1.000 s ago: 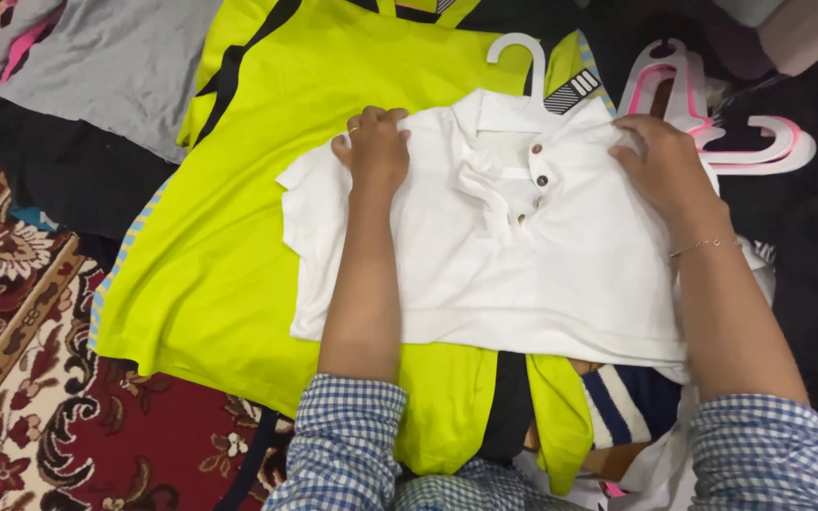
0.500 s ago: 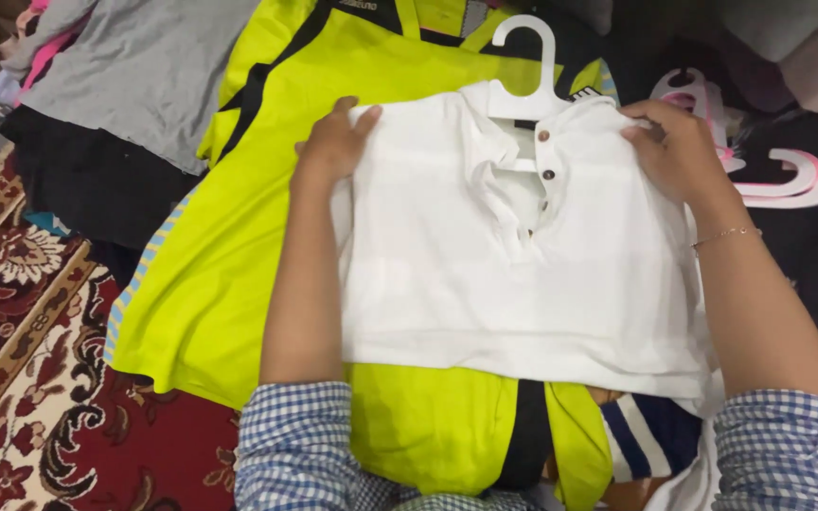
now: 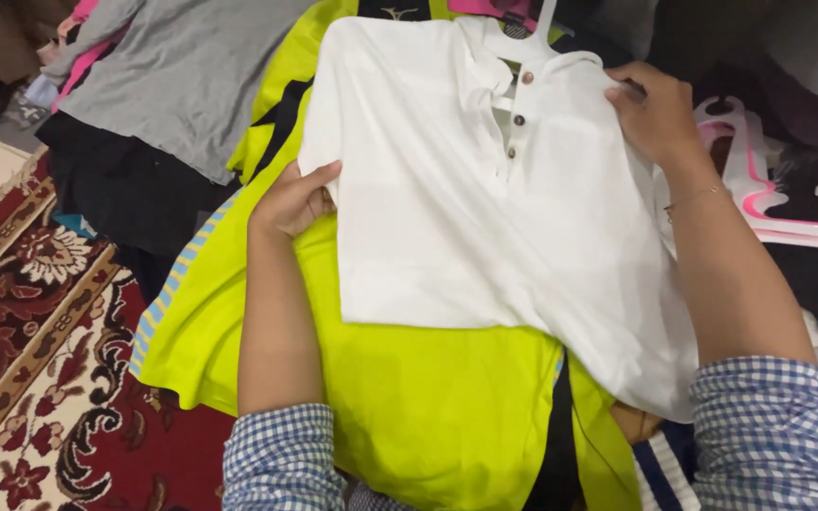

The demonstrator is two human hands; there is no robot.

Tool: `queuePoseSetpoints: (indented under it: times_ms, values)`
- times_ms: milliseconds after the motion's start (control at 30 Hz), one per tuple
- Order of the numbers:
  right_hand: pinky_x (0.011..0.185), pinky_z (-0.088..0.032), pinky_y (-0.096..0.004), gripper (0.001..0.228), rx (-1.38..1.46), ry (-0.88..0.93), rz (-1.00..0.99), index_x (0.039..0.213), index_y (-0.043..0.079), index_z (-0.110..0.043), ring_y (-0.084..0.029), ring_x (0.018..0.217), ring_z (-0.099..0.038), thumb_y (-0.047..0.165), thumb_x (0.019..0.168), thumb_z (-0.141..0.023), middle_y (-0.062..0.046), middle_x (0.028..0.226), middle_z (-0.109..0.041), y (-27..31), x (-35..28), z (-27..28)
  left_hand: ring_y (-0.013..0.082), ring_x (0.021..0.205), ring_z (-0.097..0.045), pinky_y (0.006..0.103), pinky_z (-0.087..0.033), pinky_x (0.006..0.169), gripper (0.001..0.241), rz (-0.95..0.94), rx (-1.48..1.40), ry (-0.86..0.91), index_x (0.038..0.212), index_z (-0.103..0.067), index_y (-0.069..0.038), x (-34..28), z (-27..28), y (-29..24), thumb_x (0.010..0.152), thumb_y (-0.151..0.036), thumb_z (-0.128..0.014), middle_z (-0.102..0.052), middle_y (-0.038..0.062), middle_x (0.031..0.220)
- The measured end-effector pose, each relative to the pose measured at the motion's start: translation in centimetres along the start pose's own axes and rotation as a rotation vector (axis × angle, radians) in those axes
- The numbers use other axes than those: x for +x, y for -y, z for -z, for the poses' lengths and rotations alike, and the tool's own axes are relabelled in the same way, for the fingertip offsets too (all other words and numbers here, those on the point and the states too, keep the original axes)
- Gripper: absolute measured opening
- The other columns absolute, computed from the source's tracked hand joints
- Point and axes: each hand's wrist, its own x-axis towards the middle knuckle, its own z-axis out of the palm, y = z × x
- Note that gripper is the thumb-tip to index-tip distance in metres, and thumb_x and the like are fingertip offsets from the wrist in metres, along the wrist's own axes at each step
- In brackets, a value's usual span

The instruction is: The person buttons a white polo shirt on a hanger, then removes it and folds it. They then pick up a black t-shirt, place it on a hanger, and fold it on top of the white shirt.

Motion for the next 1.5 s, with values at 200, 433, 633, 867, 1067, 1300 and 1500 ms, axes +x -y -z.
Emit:
queuePoseSetpoints:
  times_ms: [200, 433, 633, 867, 1067, 1300, 1500]
  values:
    - [0.104, -0.043, -0.030, 0.025, 0.036, 0.037, -0.050, 0.124, 0.008, -0.074, -0.023, 0.115, -0.065, 0.010, 0.101, -0.068, -0.010, 0.123, -0.073, 1.2, 2.8, -2.5, 0.0154, 0.077, -0.073, 0.0260, -0.059, 0.050, 0.047, -0.237, -0.111, -0.233, 0.125, -0.062, -0.007, 2.3, 1.6, -0.2, 0.083, -0.012, -0.082, -0.076, 0.008, 0.110]
    - [0.099, -0.046, -0.033, 0.022, 0.037, -0.020, -0.063, 0.120, 0.008, -0.075, -0.023, 0.109, -0.067, 0.012, 0.101, -0.066, -0.008, 0.117, -0.074, -0.5, 5.7, -3.8, 0.0169, 0.102, -0.072, 0.0336, -0.063, 0.094, 0.030, -0.471, -0.173, -0.196, 0.123, -0.060, -0.010, 3.4, 0.5, -0.7, 0.096, -0.017, -0.071, -0.072, 0.011, 0.124]
    - [0.097, -0.044, -0.033, 0.025, -0.051, -0.043, -0.080, 0.117, 0.011, -0.078, -0.023, 0.106, -0.069, 0.015, 0.096, -0.064, -0.007, 0.114, -0.077, -3.8, 8.2, -4.7, 0.0069, 0.093, -0.065, 0.0231, -0.050, 0.075, 0.032, 0.112, 0.872, 0.230, 0.103, -0.075, -0.005, -0.7, -2.7, -1.7, 0.089, -0.033, -0.075, -0.072, -0.006, 0.103]
    - [0.103, -0.044, -0.030, 0.022, -0.057, -0.044, -0.114, 0.119, 0.011, -0.079, -0.024, 0.108, -0.068, 0.011, 0.099, -0.069, -0.009, 0.115, -0.076, -3.4, 8.7, -4.7, 0.0193, 0.099, -0.073, 0.0318, -0.061, 0.086, 0.039, -0.287, -0.064, -0.065, 0.127, -0.068, -0.003, 0.0, 4.5, -1.0, 0.092, -0.019, -0.072, -0.074, 0.011, 0.118]
    - [0.102, -0.043, -0.036, 0.023, -0.042, -0.060, -0.056, 0.119, 0.007, -0.078, -0.028, 0.110, -0.068, 0.008, 0.099, -0.067, -0.013, 0.117, -0.076, -4.6, 9.5, -6.4, 0.0282, 0.108, -0.071, 0.0371, -0.057, 0.093, 0.057, -0.280, -0.359, -0.362, 0.126, -0.068, -0.003, -0.9, 3.5, -3.9, 0.080, -0.036, -0.068, -0.073, 0.016, 0.122]
    - [0.089, -0.049, -0.040, 0.025, -0.094, -0.001, -0.228, 0.121, 0.007, -0.076, -0.034, 0.106, -0.069, 0.007, 0.102, -0.060, -0.013, 0.112, -0.076, -3.2, 9.1, -6.4, 0.0292, 0.113, -0.071, 0.0361, -0.057, 0.101, 0.059, -0.292, -0.377, -0.683, 0.122, -0.071, -0.001, -1.4, 4.3, -4.5, 0.079, -0.041, -0.063, -0.075, 0.016, 0.121]
    - [0.095, -0.040, -0.052, 0.028, -0.283, -0.036, -0.294, 0.124, 0.017, -0.078, -0.044, 0.110, -0.064, 0.018, 0.103, -0.061, -0.019, 0.115, -0.074, -3.9, 9.0, -7.8, 0.0215, 0.112, -0.072, 0.0296, -0.057, 0.099, 0.061, -0.195, -0.151, -0.823, 0.126, -0.070, -0.001, 0.4, 7.3, -3.1, 0.077, -0.036, -0.067, -0.075, 0.010, 0.123]
